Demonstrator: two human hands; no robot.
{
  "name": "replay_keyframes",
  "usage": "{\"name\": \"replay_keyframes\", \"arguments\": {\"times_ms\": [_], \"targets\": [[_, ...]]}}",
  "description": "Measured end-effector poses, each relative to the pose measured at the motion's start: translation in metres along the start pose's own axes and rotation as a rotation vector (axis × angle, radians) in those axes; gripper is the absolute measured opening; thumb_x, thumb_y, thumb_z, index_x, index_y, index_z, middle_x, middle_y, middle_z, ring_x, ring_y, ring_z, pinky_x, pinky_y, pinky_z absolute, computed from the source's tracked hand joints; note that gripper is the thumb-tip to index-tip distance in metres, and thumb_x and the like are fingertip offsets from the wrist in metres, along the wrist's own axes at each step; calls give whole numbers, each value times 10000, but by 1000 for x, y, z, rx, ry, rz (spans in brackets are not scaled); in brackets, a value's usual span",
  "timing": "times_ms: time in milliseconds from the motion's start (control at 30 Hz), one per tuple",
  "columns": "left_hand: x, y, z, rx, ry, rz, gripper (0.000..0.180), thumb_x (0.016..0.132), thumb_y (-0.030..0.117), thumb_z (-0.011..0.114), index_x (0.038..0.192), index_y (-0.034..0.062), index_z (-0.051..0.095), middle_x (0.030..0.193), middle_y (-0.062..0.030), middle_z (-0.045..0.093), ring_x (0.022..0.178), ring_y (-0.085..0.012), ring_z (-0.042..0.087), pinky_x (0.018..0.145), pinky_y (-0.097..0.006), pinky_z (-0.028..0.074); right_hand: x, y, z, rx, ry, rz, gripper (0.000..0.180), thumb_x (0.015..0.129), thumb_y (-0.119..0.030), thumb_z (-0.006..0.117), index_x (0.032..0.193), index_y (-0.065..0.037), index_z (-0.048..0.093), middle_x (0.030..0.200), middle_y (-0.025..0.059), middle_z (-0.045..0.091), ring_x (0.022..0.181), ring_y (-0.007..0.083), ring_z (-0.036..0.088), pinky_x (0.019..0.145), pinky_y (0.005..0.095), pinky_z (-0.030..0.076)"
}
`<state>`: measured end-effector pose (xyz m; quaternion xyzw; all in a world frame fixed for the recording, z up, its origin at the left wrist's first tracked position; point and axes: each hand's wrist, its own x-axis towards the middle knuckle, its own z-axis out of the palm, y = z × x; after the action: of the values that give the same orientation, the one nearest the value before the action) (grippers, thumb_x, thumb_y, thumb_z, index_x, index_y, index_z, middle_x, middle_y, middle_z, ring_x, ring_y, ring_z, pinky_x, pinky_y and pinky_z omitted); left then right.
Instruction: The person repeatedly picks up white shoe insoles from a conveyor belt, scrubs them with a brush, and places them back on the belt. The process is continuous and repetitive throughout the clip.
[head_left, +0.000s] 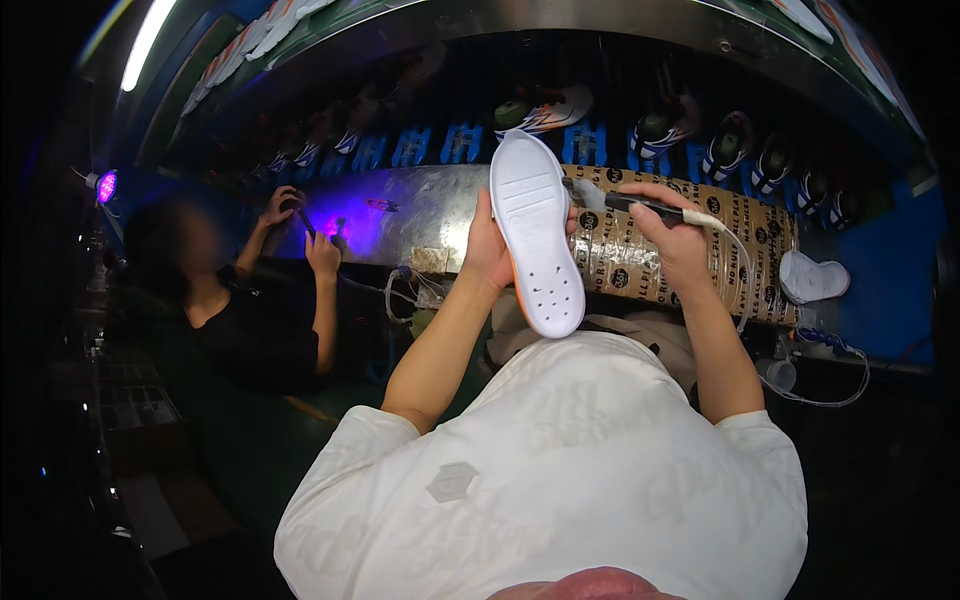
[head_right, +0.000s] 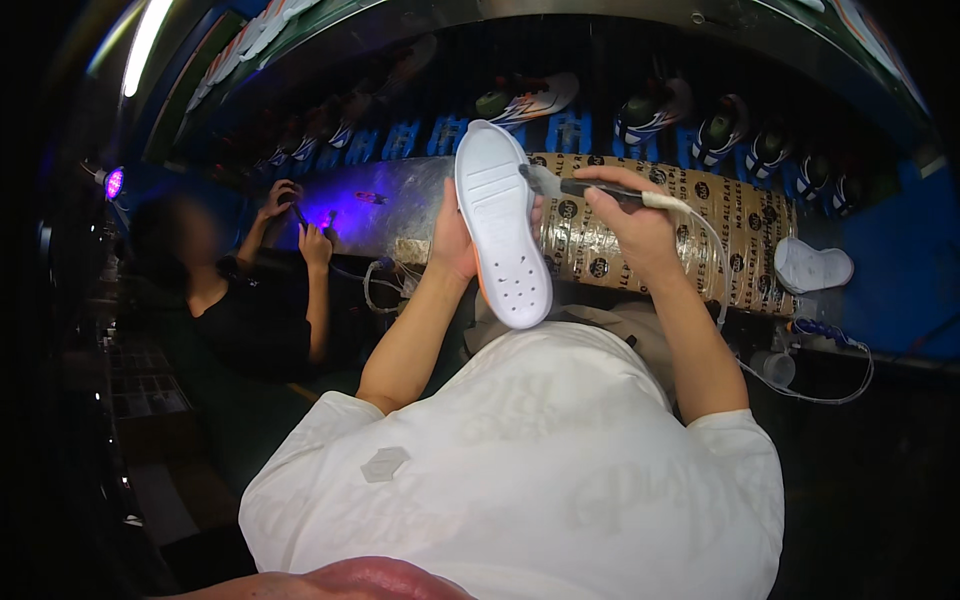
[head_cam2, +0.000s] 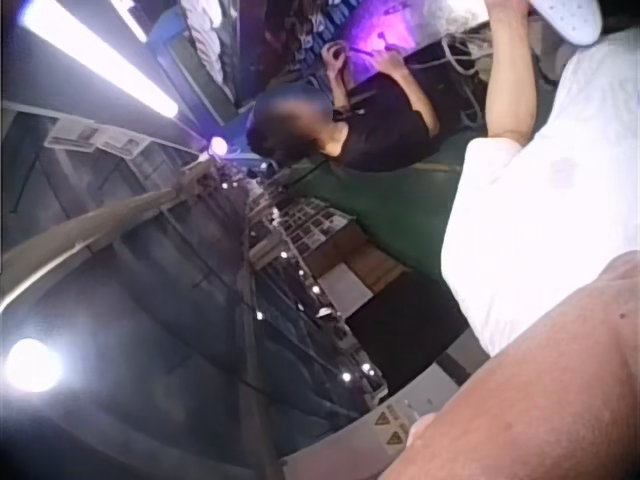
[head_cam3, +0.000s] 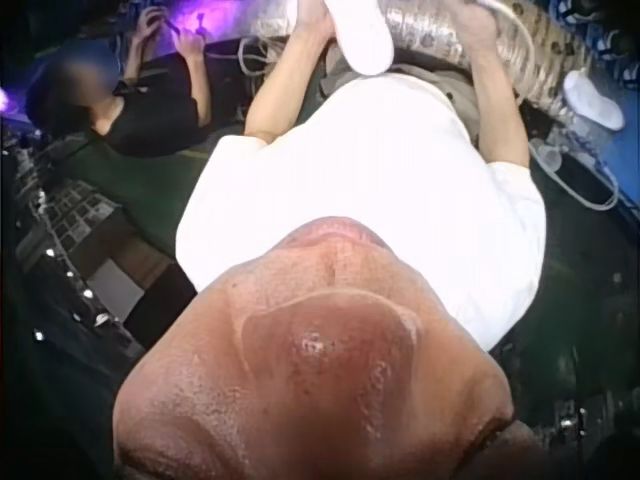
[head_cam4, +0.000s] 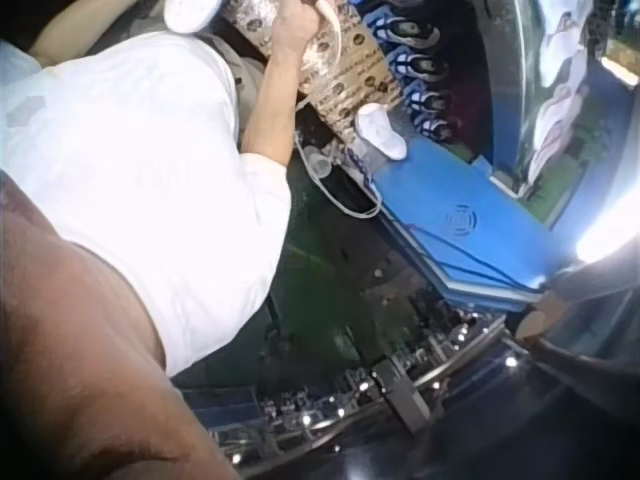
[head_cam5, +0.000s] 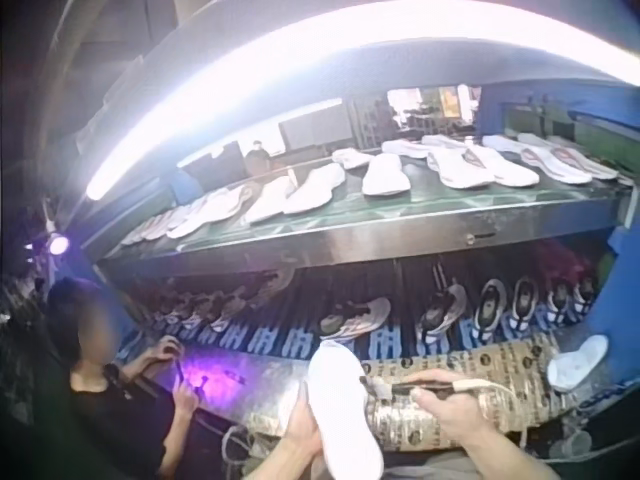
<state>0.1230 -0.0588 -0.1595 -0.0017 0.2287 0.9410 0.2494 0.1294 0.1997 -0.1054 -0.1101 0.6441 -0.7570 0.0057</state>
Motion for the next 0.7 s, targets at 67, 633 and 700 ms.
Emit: {"name": "replay_keyframes", "arguments": {"times_ms": [67,633,700], "targets": [[7,-3,14,44,80,76,942,1005,747,67,1538,44,401,1395,-256,581,1211,-446,621,1030,-566,519,15,-8,16,-91,-49,-56,239,936,-83,701,1161,-14,739,924,23,731,816,61,642,736,203,507],[23,-10,29,61,38,245,765,1050,652,173,1489,102,472,1420,-126,583,1283,-298,592,1077,-480,503,42,-23,44,-452,-281,-315,318,845,-25,733,1157,-68,773,904,72,688,793,187,619,787,346,510],[24,-8,38,107,145,289,763,1049,650,168,1487,105,475,1413,-127,590,1276,-309,599,1073,-481,510,41,-25,45,-709,-401,-587,323,835,-33,748,1154,-73,775,894,73,692,788,197,621,833,363,517]]}}
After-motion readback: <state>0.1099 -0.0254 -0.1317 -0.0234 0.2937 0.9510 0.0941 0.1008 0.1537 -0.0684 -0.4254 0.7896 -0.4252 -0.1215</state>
